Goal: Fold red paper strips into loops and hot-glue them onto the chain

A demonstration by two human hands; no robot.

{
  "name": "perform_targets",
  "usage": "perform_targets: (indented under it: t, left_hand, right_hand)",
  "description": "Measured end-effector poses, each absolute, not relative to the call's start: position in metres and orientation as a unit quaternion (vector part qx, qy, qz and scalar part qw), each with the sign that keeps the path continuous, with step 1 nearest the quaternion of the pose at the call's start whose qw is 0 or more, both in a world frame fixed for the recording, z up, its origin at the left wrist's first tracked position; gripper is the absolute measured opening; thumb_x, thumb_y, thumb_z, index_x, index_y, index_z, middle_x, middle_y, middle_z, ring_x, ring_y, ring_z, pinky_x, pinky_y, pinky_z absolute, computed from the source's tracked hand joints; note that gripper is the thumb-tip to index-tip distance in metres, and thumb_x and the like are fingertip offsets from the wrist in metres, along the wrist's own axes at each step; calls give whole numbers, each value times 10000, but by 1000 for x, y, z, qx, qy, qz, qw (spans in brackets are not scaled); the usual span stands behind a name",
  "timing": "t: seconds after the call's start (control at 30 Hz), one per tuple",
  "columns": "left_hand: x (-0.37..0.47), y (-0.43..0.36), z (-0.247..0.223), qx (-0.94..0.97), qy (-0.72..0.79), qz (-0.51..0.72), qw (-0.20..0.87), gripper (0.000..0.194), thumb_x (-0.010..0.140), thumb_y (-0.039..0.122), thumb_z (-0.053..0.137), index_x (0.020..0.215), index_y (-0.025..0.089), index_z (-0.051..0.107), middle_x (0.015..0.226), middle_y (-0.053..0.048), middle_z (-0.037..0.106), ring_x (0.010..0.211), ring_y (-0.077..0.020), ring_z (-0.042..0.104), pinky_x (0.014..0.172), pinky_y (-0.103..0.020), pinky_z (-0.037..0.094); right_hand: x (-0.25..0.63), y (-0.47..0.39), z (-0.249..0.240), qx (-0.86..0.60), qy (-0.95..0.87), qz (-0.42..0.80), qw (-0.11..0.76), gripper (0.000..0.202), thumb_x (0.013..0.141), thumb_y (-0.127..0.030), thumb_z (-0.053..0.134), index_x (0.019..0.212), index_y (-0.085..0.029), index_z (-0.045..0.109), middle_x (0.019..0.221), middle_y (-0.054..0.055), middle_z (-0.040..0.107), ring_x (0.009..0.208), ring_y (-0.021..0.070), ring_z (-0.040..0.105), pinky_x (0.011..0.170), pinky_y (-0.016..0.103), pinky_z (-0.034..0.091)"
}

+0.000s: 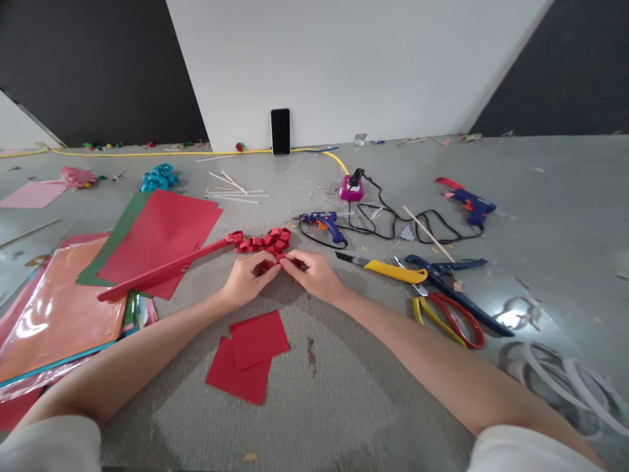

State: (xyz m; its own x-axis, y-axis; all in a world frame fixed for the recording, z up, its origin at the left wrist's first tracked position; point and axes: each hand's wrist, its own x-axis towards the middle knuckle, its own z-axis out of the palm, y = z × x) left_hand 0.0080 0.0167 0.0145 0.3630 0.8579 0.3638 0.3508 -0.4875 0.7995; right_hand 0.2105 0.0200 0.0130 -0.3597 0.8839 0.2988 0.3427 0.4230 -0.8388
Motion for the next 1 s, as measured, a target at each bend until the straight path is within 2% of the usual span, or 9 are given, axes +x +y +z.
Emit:
perform_targets:
  t: [0.13, 0.23, 0.33, 0.43, 0.53, 0.7, 0.93, 1.0]
  left_hand:
    - [8, 20, 13, 732, 425, 411, 337, 196, 957, 344, 616, 867, 175, 656, 740, -7, 642, 619, -110, 505, 614, -236, 386]
    - [8, 23, 10, 696, 434, 431, 377, 218, 951, 374, 622, 856, 179, 635, 735, 3, 623, 619, -108, 506, 618, -235, 386]
    - [8, 26, 6, 670, 434, 448, 403, 215, 942, 375, 633, 851, 181, 616, 744, 5, 612, 643, -112, 520, 634, -237, 399]
    - [8, 27, 4, 661, 434, 450, 415, 209, 941, 364, 640, 849, 179, 606, 741, 9, 603, 638, -108, 512, 629, -237, 395]
    - [8, 27, 3, 664, 434, 447, 413, 208, 944, 361, 641, 849, 178, 608, 736, 13, 597, 632, -105, 505, 621, -236, 391]
    - [8, 27, 4, 664, 436, 443, 416, 222, 945, 374, 635, 840, 181, 603, 709, 16, 575, 611, -105, 490, 597, -232, 380]
    - [8, 27, 4, 663, 432, 445, 418, 231, 943, 375, 635, 829, 180, 584, 693, 23, 555, 589, -96, 469, 573, -227, 358]
    - [8, 27, 4, 664, 436, 444, 415, 237, 942, 381, 632, 828, 179, 585, 686, 25, 550, 583, -94, 462, 566, -224, 354]
  right_hand:
    - [221, 29, 12, -431, -797, 103, 410, 278, 1049, -385, 487, 1026, -217, 707, 876, 72, 714, 823, 215, 665, 823, 359, 519]
    - [234, 37, 15, -445, -827, -65, 337, 291, 1028, -359, 509, 1171, -217, 720, 1108, 142, 731, 1049, 305, 649, 994, 485, 468]
    - [238, 40, 18, -500, -801, -152, 292, 501, 1010, -430, 528, 1468, -233, 575, 1464, 181, 580, 1353, 435, 483, 1116, 628, 359]
    - [234, 37, 19, -528, -786, -171, 271, 699, 992, -521, 535, 1619, -256, 374, 1649, 173, 375, 1515, 525, 241, 1147, 723, 283]
    - [231, 36, 19, -532, -789, -160, 263, 751, 986, -562, 530, 1642, -261, 320, 1699, 169, 285, 1554, 542, 135, 1145, 761, 268]
    - [235, 40, 18, -547, -779, -164, 257, 774, 989, -552, 527, 1652, -234, 284, 1704, 195, 265, 1560, 541, 116, 1137, 762, 265]
    - [241, 46, 16, -625, -731, -191, 195, 764, 1020, -535, 428, 1611, -69, 295, 1618, 322, 334, 1492, 530, 254, 1079, 683, 312]
    - [242, 47, 15, -652, -714, -193, 169, 764, 1026, -545, 390, 1565, -7, 328, 1552, 361, 393, 1433, 527, 331, 1051, 649, 323]
